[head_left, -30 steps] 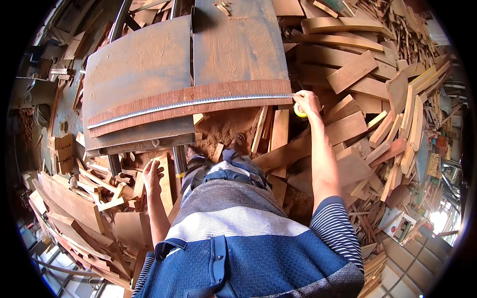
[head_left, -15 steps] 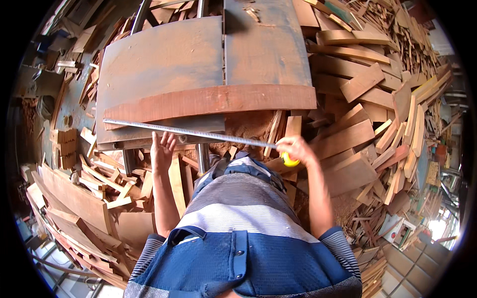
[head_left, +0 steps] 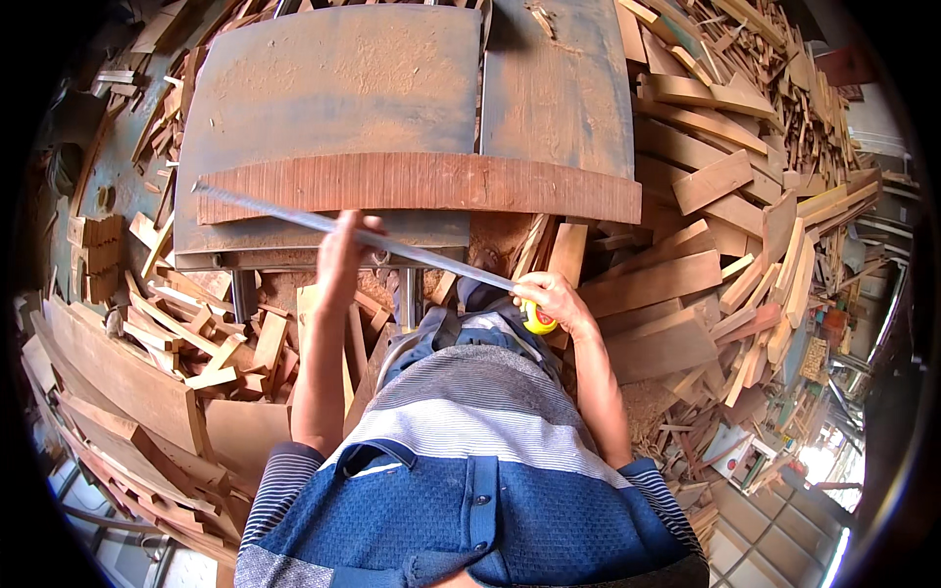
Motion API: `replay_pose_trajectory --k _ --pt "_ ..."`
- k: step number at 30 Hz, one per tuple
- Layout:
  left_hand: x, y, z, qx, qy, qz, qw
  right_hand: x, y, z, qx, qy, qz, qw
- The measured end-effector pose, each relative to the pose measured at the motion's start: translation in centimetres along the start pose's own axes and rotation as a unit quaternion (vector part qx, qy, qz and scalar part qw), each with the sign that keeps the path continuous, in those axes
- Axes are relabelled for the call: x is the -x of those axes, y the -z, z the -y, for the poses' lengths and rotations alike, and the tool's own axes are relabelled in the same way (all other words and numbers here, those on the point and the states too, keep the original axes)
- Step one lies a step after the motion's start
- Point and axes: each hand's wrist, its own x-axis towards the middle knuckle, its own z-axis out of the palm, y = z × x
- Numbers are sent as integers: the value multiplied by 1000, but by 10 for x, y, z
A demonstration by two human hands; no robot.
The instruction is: The person uses a tape measure to check the dimensions of several wooden planks, picking them up from a large pile of scrap wood and placing them on a workbench.
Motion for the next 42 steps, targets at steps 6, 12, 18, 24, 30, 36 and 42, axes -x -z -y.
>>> replay_pose_trajectory --k 6,12,18,24,30,36,42 --pt "14 -65 22 -174 -1 141 975 8 32 -16 -120 21 -43 992" --pt "-40 -50 12 -416 -208 -93 880 34 104 -59 -217 -28 -81 972" --pt "-102 46 -4 -389 -36 -494 777 39 153 -120 -266 -87 -194 940" --pt "-157 100 -33 -73 100 -462 878 7 181 -149 -397 -80 -232 884" --pt "-185 18 -43 -196 222 -582 757 -9 198 -143 -457 -52 -229 858" --pt "-172 10 -49 -215 196 -632 718 -24 208 -130 -499 -6 -289 817" --pt "-148 1 -46 -168 109 -586 785 -38 252 -123 -464 -68 -339 815"
